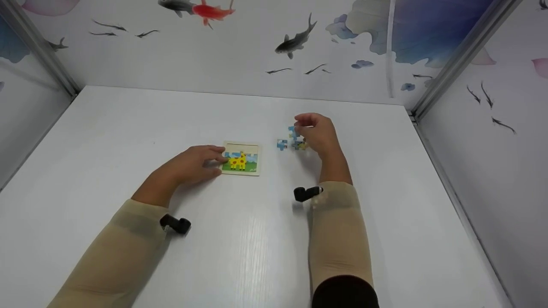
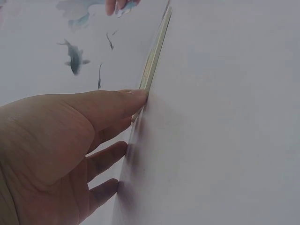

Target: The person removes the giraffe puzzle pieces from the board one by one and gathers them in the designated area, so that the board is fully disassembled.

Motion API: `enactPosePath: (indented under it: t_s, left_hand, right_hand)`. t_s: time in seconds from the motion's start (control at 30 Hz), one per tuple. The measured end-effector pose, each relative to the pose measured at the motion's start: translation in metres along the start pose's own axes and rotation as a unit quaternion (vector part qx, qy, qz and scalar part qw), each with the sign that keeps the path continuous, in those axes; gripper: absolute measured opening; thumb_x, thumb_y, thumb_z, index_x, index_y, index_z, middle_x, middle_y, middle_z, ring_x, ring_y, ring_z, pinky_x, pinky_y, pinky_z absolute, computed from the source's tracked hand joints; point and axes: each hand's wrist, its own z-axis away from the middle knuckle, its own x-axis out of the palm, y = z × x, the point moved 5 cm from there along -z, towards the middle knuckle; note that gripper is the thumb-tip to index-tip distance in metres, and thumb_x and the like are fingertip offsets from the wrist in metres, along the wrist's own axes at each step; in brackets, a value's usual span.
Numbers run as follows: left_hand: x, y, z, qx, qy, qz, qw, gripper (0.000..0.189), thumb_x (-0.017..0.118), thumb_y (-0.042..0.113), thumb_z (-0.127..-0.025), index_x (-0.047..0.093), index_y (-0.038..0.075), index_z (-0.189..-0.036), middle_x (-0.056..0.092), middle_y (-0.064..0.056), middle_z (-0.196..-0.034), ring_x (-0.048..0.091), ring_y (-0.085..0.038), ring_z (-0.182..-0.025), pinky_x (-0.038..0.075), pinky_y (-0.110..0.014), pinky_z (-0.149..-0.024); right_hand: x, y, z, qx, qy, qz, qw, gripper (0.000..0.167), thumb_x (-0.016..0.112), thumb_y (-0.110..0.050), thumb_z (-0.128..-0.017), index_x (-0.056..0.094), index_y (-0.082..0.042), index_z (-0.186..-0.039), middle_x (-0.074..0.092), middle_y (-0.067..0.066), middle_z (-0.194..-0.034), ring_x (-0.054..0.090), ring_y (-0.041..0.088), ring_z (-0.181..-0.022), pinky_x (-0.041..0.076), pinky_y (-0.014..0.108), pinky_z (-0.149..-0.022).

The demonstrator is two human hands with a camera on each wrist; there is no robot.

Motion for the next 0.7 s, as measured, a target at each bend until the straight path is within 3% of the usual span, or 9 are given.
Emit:
enactPosePath:
  t_s: [0.4,0.7]
  left_hand:
    - [0.003,-0.001,0.0,0.005,0.007,-0.007,0.9999,0.043,0.062,0.031,-0.105,0.066,0.028,-0.148,0.043,0.01,-0.171,0.032,-0.022,-0.164,0.028,-0.051,-0.135]
    - [0.001,-0.001,0.001,0.012,0.01,-0.003,0.9999,0.042,0.063,0.031,-0.105,0.067,0.026,-0.147,0.044,0.008,-0.171,0.033,-0.023,-0.164,0.028,-0.049,-0.135]
  right_hand:
    - [-0.042,0.043,-0.001,0.046,0.015,0.02,0.9986,0.039,0.066,-0.025,-0.108,0.063,-0.017,-0.146,0.068,0.006,-0.14,0.064,0.02,-0.121,0.057,0.031,-0.104]
    - [-0.044,0.059,-0.003,0.076,0.013,0.05,0.9958,0.038,0.065,-0.025,-0.108,0.064,-0.017,-0.145,0.069,0.007,-0.138,0.064,0.022,-0.115,0.058,0.029,-0.095]
